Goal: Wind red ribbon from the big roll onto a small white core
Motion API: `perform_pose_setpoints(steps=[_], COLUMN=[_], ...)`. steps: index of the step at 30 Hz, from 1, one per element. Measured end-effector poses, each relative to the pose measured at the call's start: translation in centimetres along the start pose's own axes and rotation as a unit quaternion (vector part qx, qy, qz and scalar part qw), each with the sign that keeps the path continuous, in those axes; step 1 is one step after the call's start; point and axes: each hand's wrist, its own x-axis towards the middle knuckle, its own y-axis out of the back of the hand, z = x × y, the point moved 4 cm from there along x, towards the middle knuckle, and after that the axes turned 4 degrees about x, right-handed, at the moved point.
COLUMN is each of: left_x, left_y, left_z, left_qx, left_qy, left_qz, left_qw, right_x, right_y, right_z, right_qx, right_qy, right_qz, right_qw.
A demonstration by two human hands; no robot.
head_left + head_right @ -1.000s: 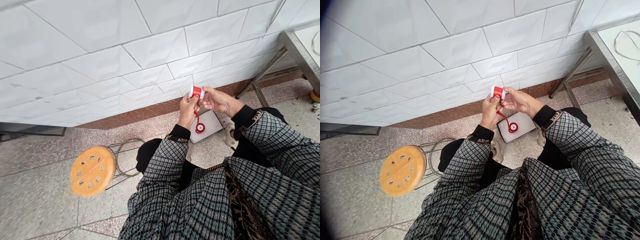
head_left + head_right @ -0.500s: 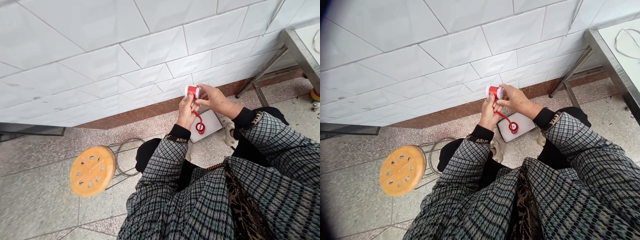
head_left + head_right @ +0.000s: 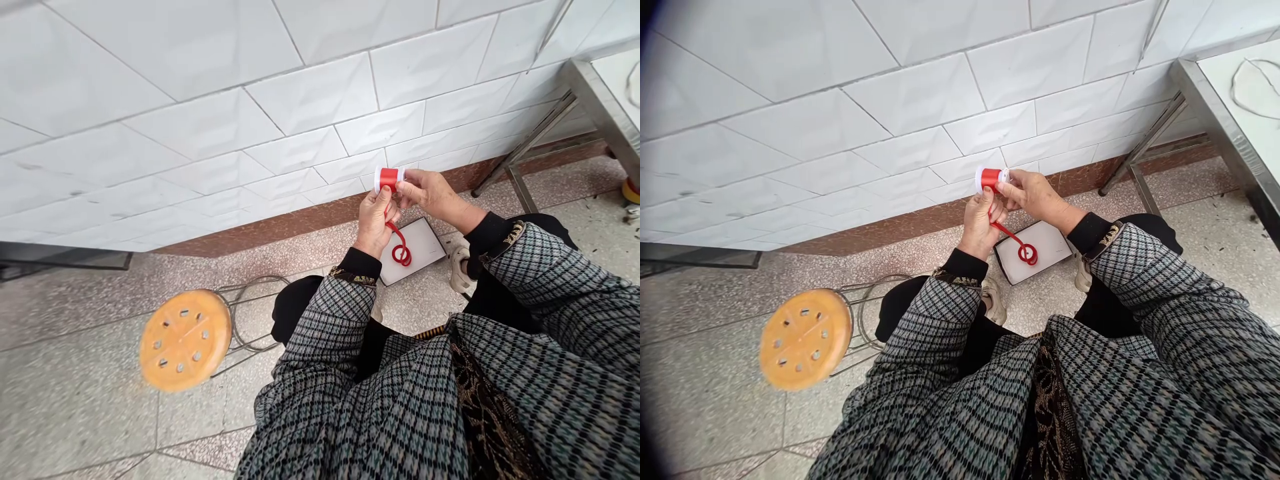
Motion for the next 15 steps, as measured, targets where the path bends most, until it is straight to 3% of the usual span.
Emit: perform_pose_setpoints(steps=[6,15], left_x=[0.1,0.1], left_y=[0.3,0.4], left_z=[-0.1,0.0], left_qx=[0.036,0.052], left_qy=[-0.010,-0.029], left_qz=[0.006,0.004], left_qw=[0.999,0.998], right_x=[-0.3,-0.6], right_y=[-0.6,-1.1], right_z=[-0.1,1.0], right_qx=[0.237,0.382], right_qy=[-0.154,-0.302], right_qz=[-0.005,-0.029], right_qw=[0.959,0.873])
